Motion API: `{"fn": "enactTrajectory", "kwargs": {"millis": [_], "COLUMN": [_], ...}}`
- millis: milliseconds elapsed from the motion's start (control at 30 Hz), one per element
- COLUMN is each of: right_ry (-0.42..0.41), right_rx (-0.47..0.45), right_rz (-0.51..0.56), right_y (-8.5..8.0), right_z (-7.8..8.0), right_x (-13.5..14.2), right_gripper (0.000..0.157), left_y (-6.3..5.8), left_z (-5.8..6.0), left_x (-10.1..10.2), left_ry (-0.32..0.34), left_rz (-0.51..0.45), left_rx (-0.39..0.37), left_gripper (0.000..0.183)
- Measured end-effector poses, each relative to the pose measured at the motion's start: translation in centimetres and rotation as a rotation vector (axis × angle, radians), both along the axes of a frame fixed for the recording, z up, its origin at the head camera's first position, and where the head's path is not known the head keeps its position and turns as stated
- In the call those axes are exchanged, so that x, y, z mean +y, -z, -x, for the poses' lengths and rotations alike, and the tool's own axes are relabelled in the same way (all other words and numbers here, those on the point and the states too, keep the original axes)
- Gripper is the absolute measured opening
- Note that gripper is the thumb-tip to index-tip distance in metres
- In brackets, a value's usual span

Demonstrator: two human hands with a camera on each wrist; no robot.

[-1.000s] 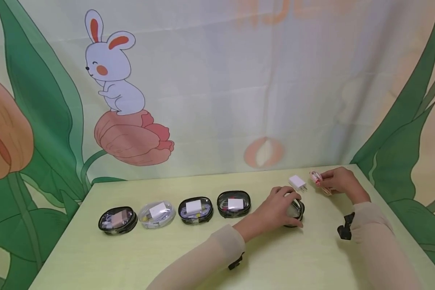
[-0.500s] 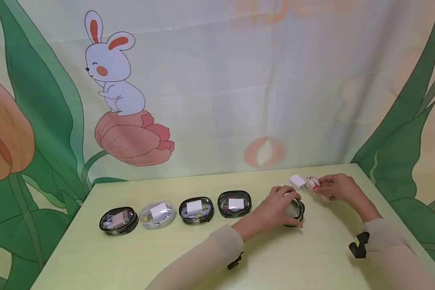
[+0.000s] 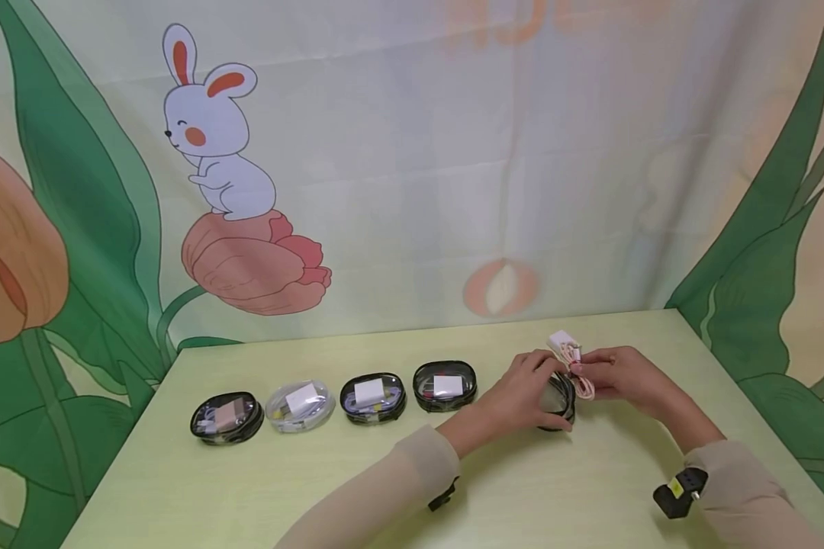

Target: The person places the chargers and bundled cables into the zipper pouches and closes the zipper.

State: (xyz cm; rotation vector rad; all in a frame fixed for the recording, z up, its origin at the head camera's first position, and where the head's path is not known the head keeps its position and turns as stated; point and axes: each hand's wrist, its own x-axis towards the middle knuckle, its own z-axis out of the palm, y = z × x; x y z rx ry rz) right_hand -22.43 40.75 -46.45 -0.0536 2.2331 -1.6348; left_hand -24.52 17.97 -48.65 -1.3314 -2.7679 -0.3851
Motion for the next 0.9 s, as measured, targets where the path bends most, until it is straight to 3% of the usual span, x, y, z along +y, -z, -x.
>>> {"fn": "enactTrajectory", "kwargs": {"millis": [233, 433, 633, 800, 900], "right_ry": [-0.052, -0.090, -0.006, 0.012, -0.013], "right_rx": [-0.065, -0.013, 0.098, 0.330, 0.425], "right_rz": [0.082, 0.044, -0.229, -0.558, -0.688], "right_y": [0.0, 0.4, 1.0, 1.4, 1.5], "right_z": [0.0, 0.1, -0.4, -0.5, -0.3], "right_x": [-1.4, -2.4, -4.2, -6.0, -6.6], "right_gripper": [0.063, 0.052, 0.039, 0.025, 0.017], "left_y": [0.0, -0.5, -0.7, -0.4, -0.4], "left_z": [0.1, 0.1, 0.0, 0.3, 0.5], "left_x": [-0.4, -0.7, -1.3, -1.8, -2.0], "left_ry": [-0.009, -0.034, -0.020, -0.005, 0.006], "left_rz": [-0.118, -0.142, -0.146, -0.198, -0.218], "left_rx": [-0.081, -0.110, -0.123, -0.134, -0.119], "left_gripper": [0.078, 0.082, 0.082, 0.080, 0.081]}}
